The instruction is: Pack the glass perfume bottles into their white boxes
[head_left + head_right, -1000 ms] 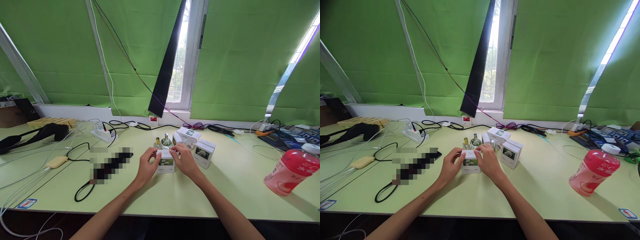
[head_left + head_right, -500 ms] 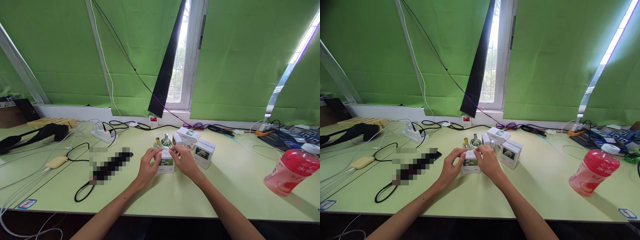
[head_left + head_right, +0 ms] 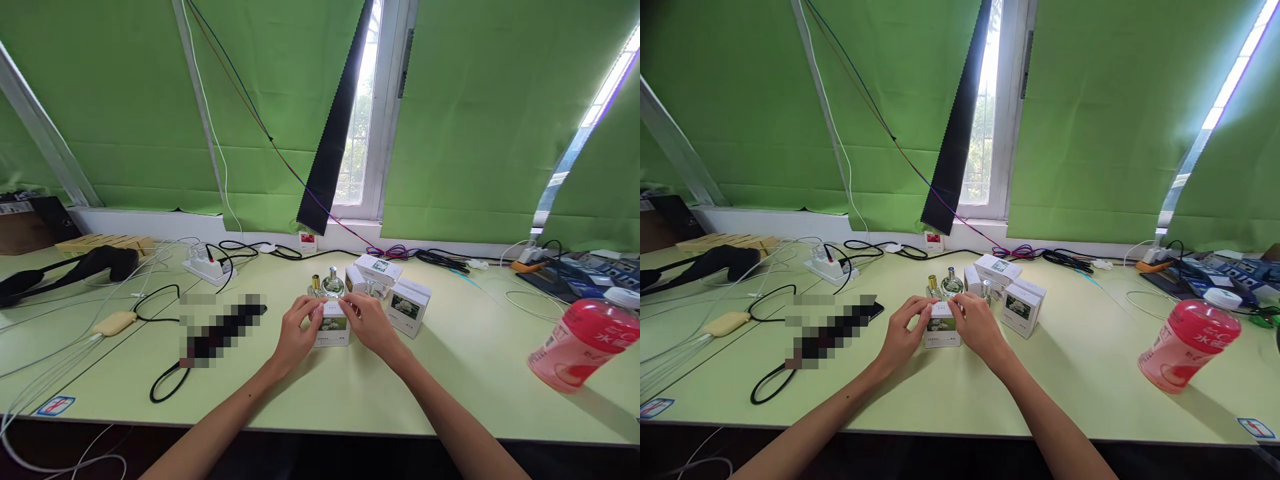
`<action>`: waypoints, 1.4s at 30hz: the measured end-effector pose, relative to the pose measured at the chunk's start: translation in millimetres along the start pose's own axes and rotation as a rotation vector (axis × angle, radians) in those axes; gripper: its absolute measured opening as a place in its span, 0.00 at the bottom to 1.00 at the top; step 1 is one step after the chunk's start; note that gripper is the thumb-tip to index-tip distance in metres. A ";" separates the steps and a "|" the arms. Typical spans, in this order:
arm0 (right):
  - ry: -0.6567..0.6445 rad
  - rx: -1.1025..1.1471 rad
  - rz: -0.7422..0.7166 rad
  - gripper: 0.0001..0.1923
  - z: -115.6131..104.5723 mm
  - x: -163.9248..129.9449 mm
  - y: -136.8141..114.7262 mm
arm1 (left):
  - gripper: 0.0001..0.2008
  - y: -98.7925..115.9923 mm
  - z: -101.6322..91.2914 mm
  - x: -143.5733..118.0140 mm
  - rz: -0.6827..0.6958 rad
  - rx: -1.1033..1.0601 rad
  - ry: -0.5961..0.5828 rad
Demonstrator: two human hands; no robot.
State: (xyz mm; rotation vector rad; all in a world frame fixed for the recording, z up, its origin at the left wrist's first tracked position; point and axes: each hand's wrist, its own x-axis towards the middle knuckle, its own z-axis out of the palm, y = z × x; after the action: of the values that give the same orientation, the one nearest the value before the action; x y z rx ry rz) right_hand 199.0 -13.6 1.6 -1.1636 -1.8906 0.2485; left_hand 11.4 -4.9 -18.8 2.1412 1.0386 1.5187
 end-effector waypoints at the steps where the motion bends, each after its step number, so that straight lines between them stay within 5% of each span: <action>1: 0.001 -0.008 -0.006 0.15 0.3 0.1 0.3 | 0.14 -0.1 0.0 -0.1 -0.002 -0.001 -0.002; 20: -0.091 -0.022 -0.040 0.18 -8.0 -0.3 -2.3 | 0.13 -11.5 2.3 -0.6 0.086 0.075 -0.025; 27: -0.189 -0.072 0.054 0.17 -20.8 2.3 -6.2 | 0.16 -15.8 2.8 -5.1 0.166 0.200 -0.079; 37: -0.091 -0.491 0.130 0.18 -42.7 49.3 -1.5 | 0.11 -16.6 7.3 -9.4 0.344 0.549 0.132; 42: -0.247 -0.749 0.262 0.20 -34.2 79.0 6.0 | 0.11 -19.7 7.0 -9.3 0.302 0.596 0.183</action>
State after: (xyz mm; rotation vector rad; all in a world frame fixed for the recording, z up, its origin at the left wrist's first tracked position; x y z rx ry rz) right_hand 214.8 44.0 63.9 -1.9583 -2.1114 -0.2128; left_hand 8.8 3.0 -40.1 2.6966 1.4262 1.7251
